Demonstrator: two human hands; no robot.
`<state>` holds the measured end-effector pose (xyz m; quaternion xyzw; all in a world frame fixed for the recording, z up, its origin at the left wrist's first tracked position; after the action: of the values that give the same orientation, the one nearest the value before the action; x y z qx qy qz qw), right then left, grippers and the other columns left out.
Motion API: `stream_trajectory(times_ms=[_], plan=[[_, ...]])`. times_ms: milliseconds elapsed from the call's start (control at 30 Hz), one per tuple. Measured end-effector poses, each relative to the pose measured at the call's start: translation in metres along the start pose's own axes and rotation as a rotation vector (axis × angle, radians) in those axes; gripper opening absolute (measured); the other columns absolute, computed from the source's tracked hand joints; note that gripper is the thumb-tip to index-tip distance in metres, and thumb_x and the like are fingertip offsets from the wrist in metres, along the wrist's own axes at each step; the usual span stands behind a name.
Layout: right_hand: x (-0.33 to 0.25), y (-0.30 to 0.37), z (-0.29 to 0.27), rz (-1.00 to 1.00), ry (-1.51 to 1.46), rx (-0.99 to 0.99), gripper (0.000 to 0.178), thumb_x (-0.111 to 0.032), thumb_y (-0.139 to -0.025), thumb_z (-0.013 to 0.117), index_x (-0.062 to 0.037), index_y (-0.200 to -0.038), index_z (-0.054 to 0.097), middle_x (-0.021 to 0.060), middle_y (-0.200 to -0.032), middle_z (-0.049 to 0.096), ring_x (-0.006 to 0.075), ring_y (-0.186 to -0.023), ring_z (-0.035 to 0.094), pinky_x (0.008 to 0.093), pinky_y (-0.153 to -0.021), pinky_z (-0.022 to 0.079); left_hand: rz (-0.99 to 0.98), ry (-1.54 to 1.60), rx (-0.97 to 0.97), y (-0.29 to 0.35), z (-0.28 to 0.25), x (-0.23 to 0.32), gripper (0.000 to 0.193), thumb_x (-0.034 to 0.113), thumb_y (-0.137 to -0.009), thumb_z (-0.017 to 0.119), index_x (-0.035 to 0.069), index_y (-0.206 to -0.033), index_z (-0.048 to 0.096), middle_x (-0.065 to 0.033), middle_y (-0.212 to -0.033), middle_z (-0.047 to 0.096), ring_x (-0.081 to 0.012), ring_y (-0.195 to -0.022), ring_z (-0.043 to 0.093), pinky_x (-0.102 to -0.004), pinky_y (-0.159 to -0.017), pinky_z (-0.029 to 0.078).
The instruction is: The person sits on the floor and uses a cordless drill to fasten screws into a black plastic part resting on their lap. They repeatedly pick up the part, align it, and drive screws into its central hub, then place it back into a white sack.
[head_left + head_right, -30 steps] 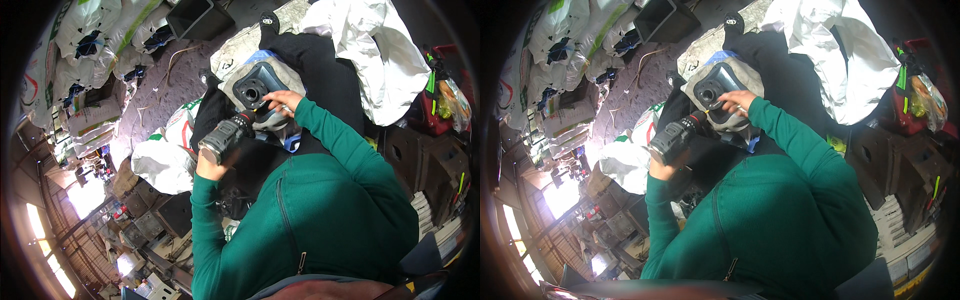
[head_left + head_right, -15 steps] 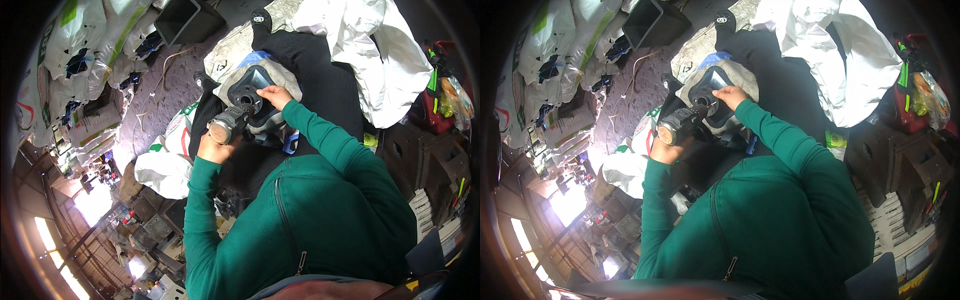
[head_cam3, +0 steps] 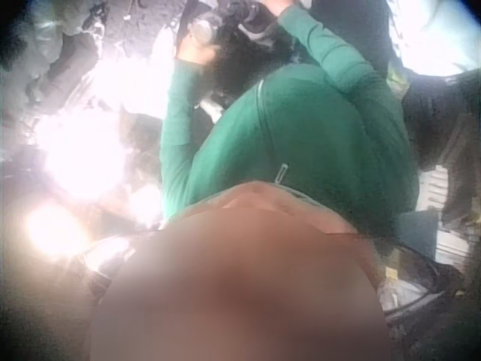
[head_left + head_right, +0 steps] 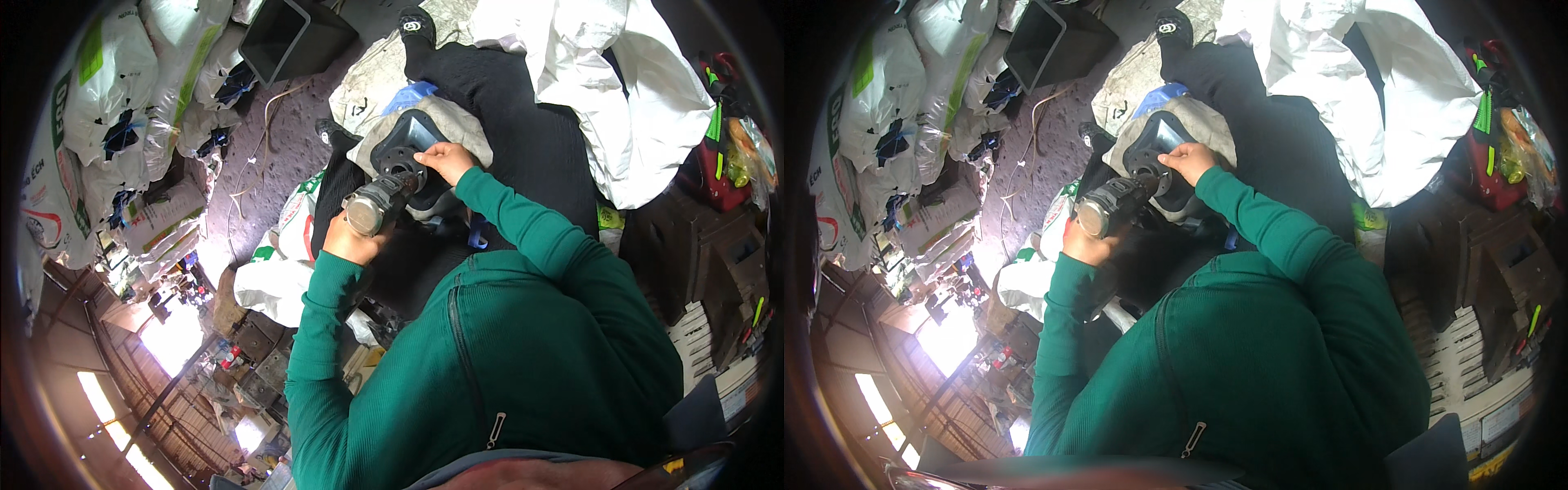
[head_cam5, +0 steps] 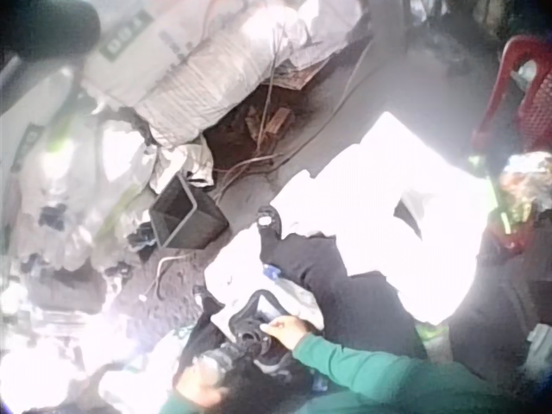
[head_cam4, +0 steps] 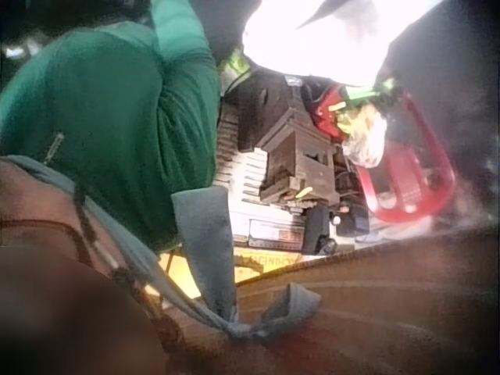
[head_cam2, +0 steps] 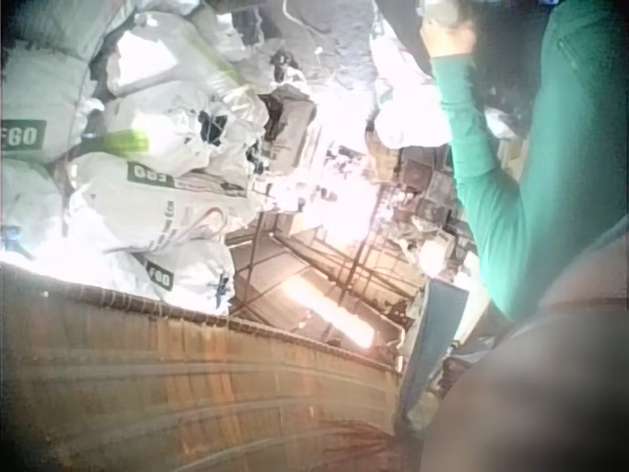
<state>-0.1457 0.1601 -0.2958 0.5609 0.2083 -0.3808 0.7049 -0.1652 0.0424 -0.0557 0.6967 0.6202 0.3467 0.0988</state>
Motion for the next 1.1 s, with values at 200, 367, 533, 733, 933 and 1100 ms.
stream_trajectory(times_ms=[200,367,533,733,933,1100], plan=[[0.007,-0.005,0.003,0.011,-0.016,-0.018,0.033,-0.034,-0.073,0.076,-0.0035,-0.075,0.065,0.0011,-0.065,0.061,0.0099,-0.060,0.054,0.0265,-0.059,0.044,0.062,-0.015,-0.005,-0.004,0.010,-0.004,0.039,0.016,-0.068,0.072,0.002,-0.103,0.061,-0.0164,-0.096,0.066,-0.0305,-0.090,0.065,-0.0352,-0.078,0.050],[-0.006,0.002,0.000,-0.017,0.148,0.005,0.032,-0.037,-0.075,0.073,-0.0054,-0.076,0.066,0.0024,-0.064,0.061,0.0118,-0.058,0.055,0.0283,-0.057,0.044,0.020,0.056,0.006,-0.006,0.015,-0.011,0.039,0.015,-0.068,0.073,0.002,-0.103,0.061,-0.0167,-0.095,0.066,-0.0312,-0.090,0.064,-0.0351,-0.078,0.050],[-0.028,0.009,-0.003,-0.282,0.372,0.021,0.030,-0.033,-0.080,0.070,-0.0028,-0.079,0.065,0.0008,-0.059,0.056,0.0077,-0.056,0.047,0.0264,-0.053,0.040,-0.020,0.133,0.053,0.016,0.023,-0.010,0.042,0.006,-0.070,0.073,-0.001,-0.109,0.059,-0.0123,-0.099,0.066,-0.0220,-0.096,0.062,-0.0323,-0.083,0.048],[-0.037,0.007,-0.008,-0.299,0.176,0.009,0.033,-0.033,-0.082,0.068,-0.0024,-0.093,0.066,0.0018,-0.077,0.062,0.0105,-0.063,0.054,0.0271,-0.057,0.044,-0.045,0.435,0.135,0.066,0.011,-0.016,0.041,0.008,-0.073,0.072,0.002,-0.111,0.058,-0.0115,-0.102,0.065,-0.0227,-0.089,0.064,-0.0334,-0.078,0.050],[-0.035,0.056,0.006,0.350,-0.763,-0.664,0.068,-0.058,-0.092,0.033,-0.0007,-0.126,0.049,0.0170,-0.113,0.061,0.0264,-0.098,0.062,0.0366,-0.076,0.054,0.107,0.402,0.234,0.090,0.027,-0.006,0.041,0.012,-0.071,0.073,0.003,-0.108,0.059,-0.0113,-0.099,0.065,-0.0237,-0.087,0.064,-0.0337,-0.077,0.050],[-0.044,0.073,0.014,0.380,-0.789,-0.769,0.077,-0.063,-0.091,0.029,0.0025,-0.129,0.044,0.0223,-0.124,0.053,0.0311,-0.112,0.056,0.0438,-0.086,0.050,0.120,0.386,0.214,0.102,0.041,-0.007,0.041,0.013,-0.071,0.073,0.003,-0.108,0.059,-0.0122,-0.101,0.064,-0.0266,-0.091,0.063,-0.0351,-0.079,0.050]])
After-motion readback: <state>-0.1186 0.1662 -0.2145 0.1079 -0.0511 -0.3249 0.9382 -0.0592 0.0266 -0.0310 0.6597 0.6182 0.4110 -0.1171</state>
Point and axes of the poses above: each hand's wrist, its own y-axis away from the middle knuckle, its own z-axis out of the palm, x = y × z, the point moved 6 cm from there along -y, towards the middle knuckle
